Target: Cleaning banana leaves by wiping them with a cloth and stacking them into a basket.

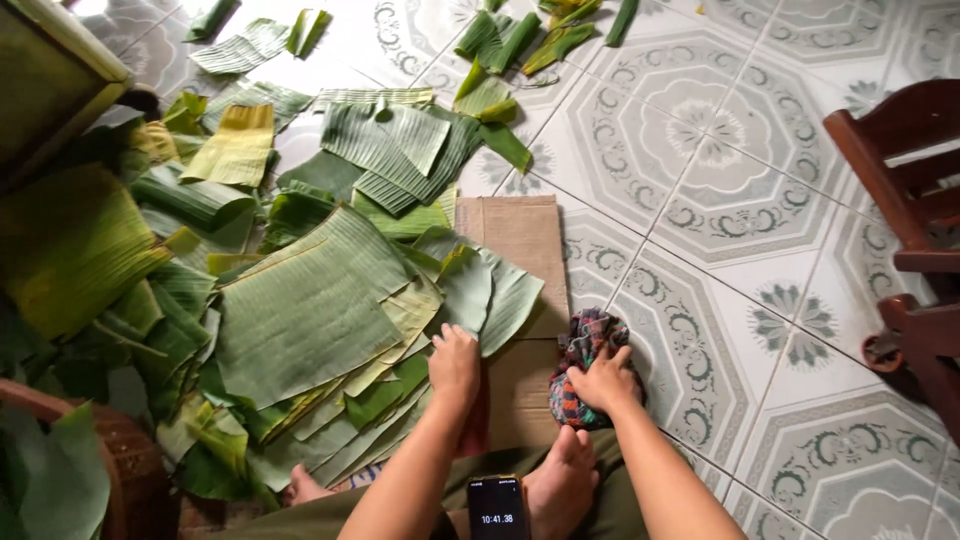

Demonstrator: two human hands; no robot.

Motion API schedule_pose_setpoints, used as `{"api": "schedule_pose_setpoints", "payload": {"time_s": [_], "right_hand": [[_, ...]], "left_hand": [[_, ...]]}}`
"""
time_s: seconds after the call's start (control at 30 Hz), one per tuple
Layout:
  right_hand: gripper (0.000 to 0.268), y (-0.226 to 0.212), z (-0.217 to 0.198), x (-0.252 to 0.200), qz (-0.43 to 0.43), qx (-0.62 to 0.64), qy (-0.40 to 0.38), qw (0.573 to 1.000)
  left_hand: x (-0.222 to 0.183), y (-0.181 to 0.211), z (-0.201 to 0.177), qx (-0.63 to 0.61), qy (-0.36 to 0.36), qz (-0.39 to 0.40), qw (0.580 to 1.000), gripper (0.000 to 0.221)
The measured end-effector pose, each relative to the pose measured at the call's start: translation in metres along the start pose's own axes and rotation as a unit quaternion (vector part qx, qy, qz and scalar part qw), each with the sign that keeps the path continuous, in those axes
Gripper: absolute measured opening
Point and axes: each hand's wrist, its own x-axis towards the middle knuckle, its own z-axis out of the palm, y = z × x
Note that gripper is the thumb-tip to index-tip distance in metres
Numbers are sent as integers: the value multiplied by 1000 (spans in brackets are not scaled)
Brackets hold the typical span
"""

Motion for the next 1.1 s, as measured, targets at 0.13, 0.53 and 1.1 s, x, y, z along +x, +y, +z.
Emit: {"api": "schedule_pose_setpoints", "payload": {"time_s": [0.13,0.53,1.1], "right_hand": [[106,3,7,8,4,15,-9,1000],[104,5,2,7,4,-14,14,1000],[95,-29,-36,-35,74,-23,-25,997]], "left_hand": [[32,-41,-56,-165,-190,-30,967,25],[25,-202,-282,-552,-171,-345,740,19],[-41,-193,-115,25,-123,-38,991,115]]}}
